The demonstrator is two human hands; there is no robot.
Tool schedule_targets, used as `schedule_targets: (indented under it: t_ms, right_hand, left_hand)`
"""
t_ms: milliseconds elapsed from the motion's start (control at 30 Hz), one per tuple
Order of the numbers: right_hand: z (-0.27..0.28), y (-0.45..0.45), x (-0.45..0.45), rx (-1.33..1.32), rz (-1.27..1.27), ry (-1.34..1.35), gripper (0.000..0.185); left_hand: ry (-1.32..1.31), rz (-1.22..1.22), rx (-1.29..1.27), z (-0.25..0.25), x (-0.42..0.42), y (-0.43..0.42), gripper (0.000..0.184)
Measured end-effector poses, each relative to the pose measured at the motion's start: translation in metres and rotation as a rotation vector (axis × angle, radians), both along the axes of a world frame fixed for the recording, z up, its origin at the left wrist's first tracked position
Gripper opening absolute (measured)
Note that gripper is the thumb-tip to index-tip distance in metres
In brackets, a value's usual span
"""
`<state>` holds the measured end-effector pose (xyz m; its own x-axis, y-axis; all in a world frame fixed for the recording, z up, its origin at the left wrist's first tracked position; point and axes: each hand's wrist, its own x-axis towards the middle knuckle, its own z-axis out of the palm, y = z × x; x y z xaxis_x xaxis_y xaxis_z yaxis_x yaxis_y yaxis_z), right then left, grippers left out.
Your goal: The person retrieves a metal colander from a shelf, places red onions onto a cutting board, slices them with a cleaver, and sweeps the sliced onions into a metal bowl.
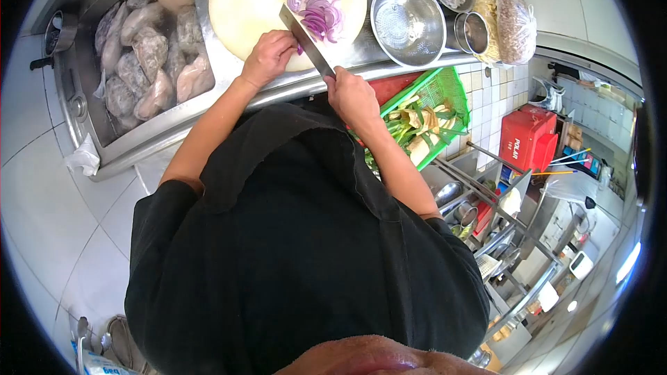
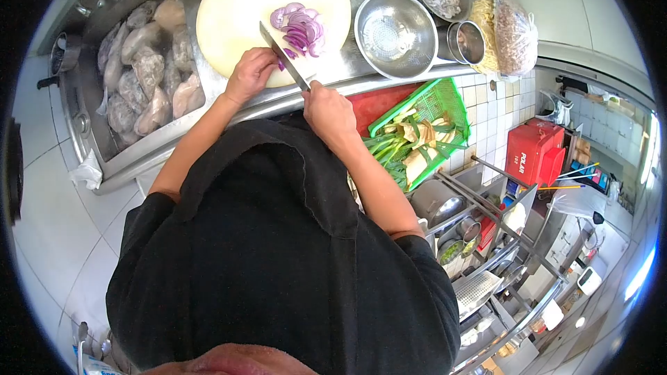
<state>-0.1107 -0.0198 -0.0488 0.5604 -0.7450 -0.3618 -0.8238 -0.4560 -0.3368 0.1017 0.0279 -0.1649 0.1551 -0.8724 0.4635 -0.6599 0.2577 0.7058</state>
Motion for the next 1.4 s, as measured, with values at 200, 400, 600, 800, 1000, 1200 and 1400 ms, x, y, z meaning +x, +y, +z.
schedule_targets:
  t_ms: [200, 400, 600, 800, 1000, 1200, 1400]
  right_hand:
    - [-0.005, -0.001, -0.001, -0.006, 0.004, 0.007, 0.026]
    - [-0.020, -0.003, -0.003, 0.026, 0.009, 0.018, 0.027]
    - [-0.018, -0.022, -0.011, 0.081, -0.094, -0.112, 0.036]
    - [-0.016, -0.012, -0.006, 0.195, 0.035, -0.007, 0.037]
    - [-0.026, -0.032, -0.005, 0.213, -0.134, -0.071, 0.038]
    - [-0.019, -0.044, -0.003, 0.196, -0.251, -0.071, 0.036]
    - [-0.024, -0.052, 0.002, 0.218, -0.240, -0.034, 0.038]
  left_hand:
    - [0.040, 0.009, 0.052, -0.004, -0.002, 0.005, 0.010]
    - [0.040, 0.020, 0.053, 0.000, -0.001, 0.004, 0.012]
    - [0.002, -0.149, 0.228, 0.018, 0.021, -0.010, 0.009]
    - [0.014, 0.390, 0.120, 0.046, 0.196, -0.110, 0.036]
    - [-0.370, 0.289, 0.679, -0.032, 0.330, -0.193, 0.094]
    - [-0.468, 0.390, 0.975, 0.029, 0.284, -0.207, 0.082]
    - [-0.361, 0.405, 0.963, 0.031, 0.292, -0.210, 0.073]
